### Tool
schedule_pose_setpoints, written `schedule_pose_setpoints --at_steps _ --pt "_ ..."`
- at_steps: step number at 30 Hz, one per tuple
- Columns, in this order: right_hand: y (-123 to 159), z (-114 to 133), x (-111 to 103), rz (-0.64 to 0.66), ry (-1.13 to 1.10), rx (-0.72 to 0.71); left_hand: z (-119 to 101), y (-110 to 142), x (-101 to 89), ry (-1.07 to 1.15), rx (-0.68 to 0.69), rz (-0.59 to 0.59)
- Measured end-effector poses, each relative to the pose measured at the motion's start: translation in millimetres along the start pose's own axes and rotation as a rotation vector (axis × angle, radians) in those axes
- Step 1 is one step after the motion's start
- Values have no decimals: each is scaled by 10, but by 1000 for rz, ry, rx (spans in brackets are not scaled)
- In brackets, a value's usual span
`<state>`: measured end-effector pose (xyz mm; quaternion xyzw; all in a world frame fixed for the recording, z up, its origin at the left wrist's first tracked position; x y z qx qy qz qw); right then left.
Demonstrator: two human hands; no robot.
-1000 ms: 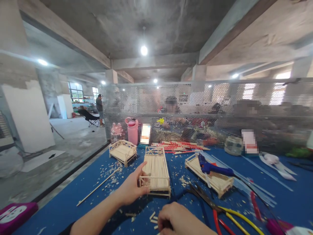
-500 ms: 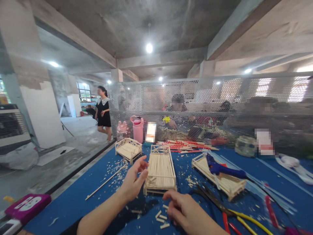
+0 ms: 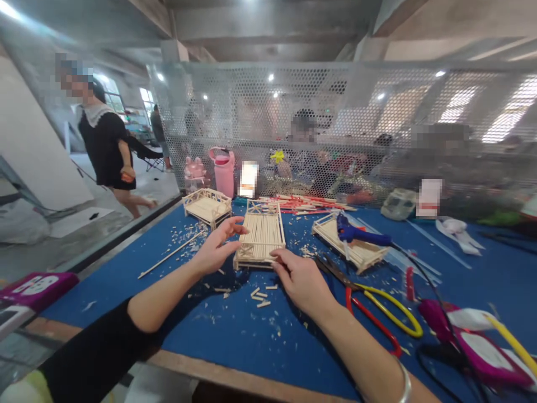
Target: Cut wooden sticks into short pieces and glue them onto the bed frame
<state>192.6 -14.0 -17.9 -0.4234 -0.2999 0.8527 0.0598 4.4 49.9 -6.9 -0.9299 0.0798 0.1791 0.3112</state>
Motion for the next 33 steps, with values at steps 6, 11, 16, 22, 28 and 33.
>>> schedule_pose_setpoints --at_steps 6,11,16,22,28,33 --pt "-72 -4 -1 23 198 -45 -68 31 73 -38 -41 282" --pt "-122 -13 26 63 317 -68 -164 28 59 -175 91 213" --pt "-148 -9 55 103 358 -82 -230 39 20 -285 315 67" --pt "-152 -1 80 115 359 -57 -218 27 47 -330 380 13" --pt "-143 -18 79 111 266 -11 -440 168 -1 -255 391 -300" --pt "-135 -17 16 131 42 26 -453 315 234 -387 64 72"
Point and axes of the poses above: each hand's wrist, its own y-axis away from the middle knuckle, its own x-axis out of the palm, z = x × y, the point moved 3 cm from there along -y, towards the middle knuckle, and after that the axes turned 8 degrees about -z, right-handed, at the moved point
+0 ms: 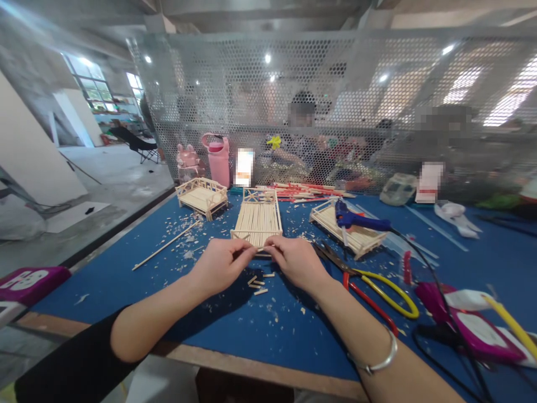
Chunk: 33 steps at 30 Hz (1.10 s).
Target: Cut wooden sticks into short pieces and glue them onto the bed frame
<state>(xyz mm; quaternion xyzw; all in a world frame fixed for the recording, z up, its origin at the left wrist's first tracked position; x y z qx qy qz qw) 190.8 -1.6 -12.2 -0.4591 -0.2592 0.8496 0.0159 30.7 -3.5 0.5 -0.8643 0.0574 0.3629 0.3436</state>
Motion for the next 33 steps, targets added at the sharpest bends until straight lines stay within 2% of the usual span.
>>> schedule_pose_setpoints --at_steps 2,4,6,10,12,17,19,22,23,24,26,28,30,33 --pt "9 8 -11 14 -109 15 6 24 79 -21 -54 91" --pt "19 13 2 22 -211 48 18 26 125 -28 -69 133" --pt "31 9 35 11 -313 113 32 17 143 -10 -96 147" --pt "62 -13 122 -2 -506 293 83 16 165 160 -281 128" --pt "72 -16 154 16 -579 362 98 28 197 227 -329 136" --pt "62 -19 184 -31 -681 469 64 29 170 223 -228 144" --pt "53 -22 200 -86 -691 499 68 -15 57 196 -198 34" --pt "40 -26 244 -157 -691 537 163 -112 -169 230 -214 -311" --pt "35 -27 260 -172 -689 544 215 -141 -215 275 -225 -399" --pt "29 -29 275 -181 -687 549 268 -169 -231 328 -234 -431" --pt "20 -34 297 -192 -680 550 363 -214 -176 431 -255 -340" --pt "15 -42 306 -196 -673 543 420 -226 -57 482 -277 -147" --pt "18 -51 307 -197 -666 532 444 -210 50 475 -290 -3" --pt "26 -54 311 -193 -660 513 452 -189 141 492 -306 63"
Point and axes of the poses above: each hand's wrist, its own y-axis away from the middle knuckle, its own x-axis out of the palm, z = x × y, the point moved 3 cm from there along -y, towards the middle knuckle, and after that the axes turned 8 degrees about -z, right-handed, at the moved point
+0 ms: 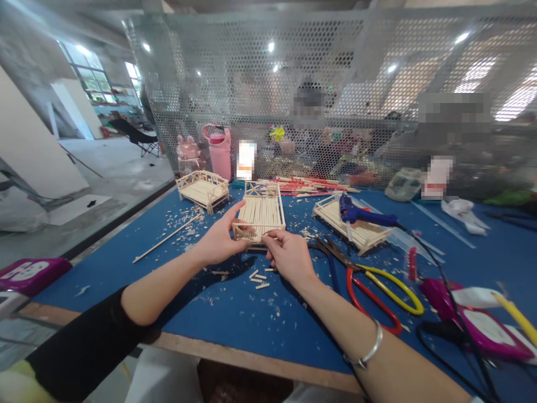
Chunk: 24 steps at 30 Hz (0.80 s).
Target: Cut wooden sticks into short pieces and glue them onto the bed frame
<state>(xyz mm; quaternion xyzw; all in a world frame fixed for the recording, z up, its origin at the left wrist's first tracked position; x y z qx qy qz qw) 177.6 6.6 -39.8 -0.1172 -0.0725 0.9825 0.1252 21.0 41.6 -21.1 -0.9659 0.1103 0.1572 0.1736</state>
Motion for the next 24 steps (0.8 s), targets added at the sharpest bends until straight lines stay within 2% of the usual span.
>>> schedule_pose_setpoints --at_steps 5,9,14,18,24 --pt "1 1 18 -14 0 -21 56 -12 78 180 -33 31" --pt "-5 4 28 -21 5 -30 106 -14 134 294 -91 -16" --pt "1 13 28 -33 5 -30 116 1 175 342 -103 -91" --pt "-1 17 30 -28 4 -24 99 2 175 293 -107 -134" --pt "3 -4 27 -11 27 -14 96 -5 179 311 -124 -112"
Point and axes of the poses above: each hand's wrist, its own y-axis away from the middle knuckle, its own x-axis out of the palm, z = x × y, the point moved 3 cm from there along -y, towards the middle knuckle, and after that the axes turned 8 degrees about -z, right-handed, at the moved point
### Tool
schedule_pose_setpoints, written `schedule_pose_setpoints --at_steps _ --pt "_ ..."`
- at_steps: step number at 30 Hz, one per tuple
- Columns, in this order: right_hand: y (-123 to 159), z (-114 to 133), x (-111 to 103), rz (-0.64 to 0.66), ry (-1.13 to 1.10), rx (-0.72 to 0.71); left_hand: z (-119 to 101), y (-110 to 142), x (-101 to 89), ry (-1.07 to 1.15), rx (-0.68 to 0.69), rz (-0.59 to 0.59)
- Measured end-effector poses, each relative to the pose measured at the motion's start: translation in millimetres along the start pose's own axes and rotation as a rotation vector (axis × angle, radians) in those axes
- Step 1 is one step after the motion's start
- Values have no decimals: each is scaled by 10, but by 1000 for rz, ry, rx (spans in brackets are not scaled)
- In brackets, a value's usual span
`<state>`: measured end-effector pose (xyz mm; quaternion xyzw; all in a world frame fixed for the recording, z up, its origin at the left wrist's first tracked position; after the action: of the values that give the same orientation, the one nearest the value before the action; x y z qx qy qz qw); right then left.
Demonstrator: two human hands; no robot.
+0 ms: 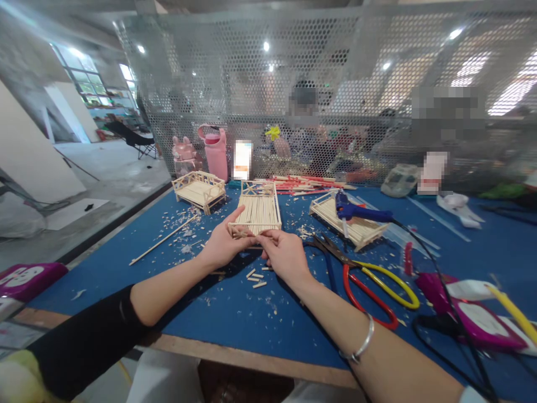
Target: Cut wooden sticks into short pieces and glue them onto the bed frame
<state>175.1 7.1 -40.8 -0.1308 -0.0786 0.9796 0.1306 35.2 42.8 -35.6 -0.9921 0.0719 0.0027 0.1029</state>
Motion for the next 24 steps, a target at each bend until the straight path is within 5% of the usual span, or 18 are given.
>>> schedule_pose_setpoints --at_steps 20,24 --pt "39 53 -61 -35 120 -129 -55 14 -43 -59 52 87" --pt "68 196 -228 -13 151 -147 -238 29 -223 -151 212 -114"
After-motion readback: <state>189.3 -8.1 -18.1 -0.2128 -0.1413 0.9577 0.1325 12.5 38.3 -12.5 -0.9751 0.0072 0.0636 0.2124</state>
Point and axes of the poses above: each hand's wrist, its own y-axis away from the middle knuckle, its own x-axis out of the palm, z = x × y, the point moved 3 cm from there along -y, towards the middle knuckle, and after that the axes turned 8 degrees about -z, right-handed, at the moved point
